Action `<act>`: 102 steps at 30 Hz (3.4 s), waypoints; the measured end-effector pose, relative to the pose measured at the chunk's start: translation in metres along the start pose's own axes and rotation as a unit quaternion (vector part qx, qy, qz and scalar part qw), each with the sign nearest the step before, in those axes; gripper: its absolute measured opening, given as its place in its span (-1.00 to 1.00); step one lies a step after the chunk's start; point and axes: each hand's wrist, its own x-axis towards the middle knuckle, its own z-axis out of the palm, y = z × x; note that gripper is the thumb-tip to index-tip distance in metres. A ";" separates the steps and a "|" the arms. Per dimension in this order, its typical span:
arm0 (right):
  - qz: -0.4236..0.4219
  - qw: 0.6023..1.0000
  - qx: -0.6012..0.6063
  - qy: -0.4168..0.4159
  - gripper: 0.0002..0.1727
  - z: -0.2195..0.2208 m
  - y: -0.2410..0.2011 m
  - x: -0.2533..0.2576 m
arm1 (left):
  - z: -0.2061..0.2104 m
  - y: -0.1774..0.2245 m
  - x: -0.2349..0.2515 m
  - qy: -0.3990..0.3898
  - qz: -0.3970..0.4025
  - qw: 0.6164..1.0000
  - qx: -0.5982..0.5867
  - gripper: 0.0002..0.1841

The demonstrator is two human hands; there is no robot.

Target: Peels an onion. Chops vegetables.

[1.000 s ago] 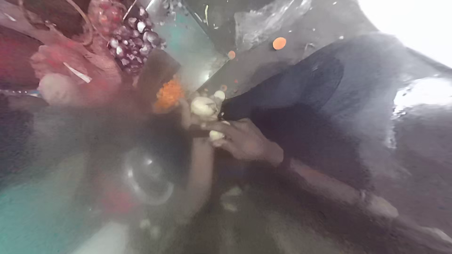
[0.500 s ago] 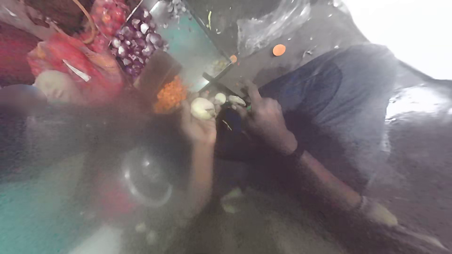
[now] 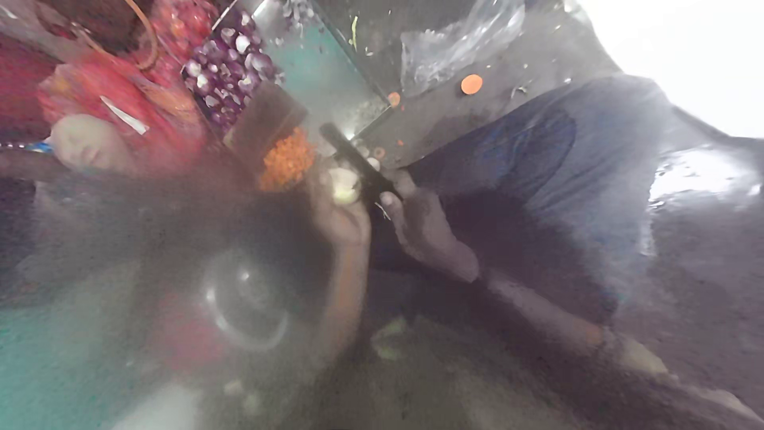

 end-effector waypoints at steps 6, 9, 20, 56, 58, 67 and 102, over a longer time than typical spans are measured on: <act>-0.070 0.992 -0.102 0.032 -0.71 0.021 -0.004 -0.010 | 0.014 -0.007 -0.013 0.053 0.066 0.990 0.116 -0.70; -0.051 0.989 -0.134 0.039 -0.72 0.021 -0.003 -0.008 | 0.014 -0.010 -0.013 0.061 0.090 0.986 0.128 -0.77; 0.014 1.000 -0.006 0.012 -0.65 0.011 -0.008 -0.008 | 0.015 -0.007 -0.014 0.047 0.137 0.981 0.126 -0.75; -0.057 0.990 -0.120 0.040 -0.67 0.009 -0.007 -0.006 | 0.025 0.005 -0.017 0.143 -0.103 0.975 -0.135 -0.59; -0.033 0.991 -0.123 0.038 -0.67 0.011 -0.006 -0.006 | 0.024 0.000 -0.017 0.160 -0.100 0.976 -0.112 -0.57; 0.027 0.999 0.004 0.043 -0.56 0.010 -0.003 -0.007 | 0.033 0.004 -0.022 0.120 -0.104 0.972 -0.172 -0.61; 0.091 0.991 -0.094 -0.010 -0.65 0.008 -0.001 0.003 | 0.022 -0.023 -0.022 0.135 -0.039 0.989 -0.035 -0.63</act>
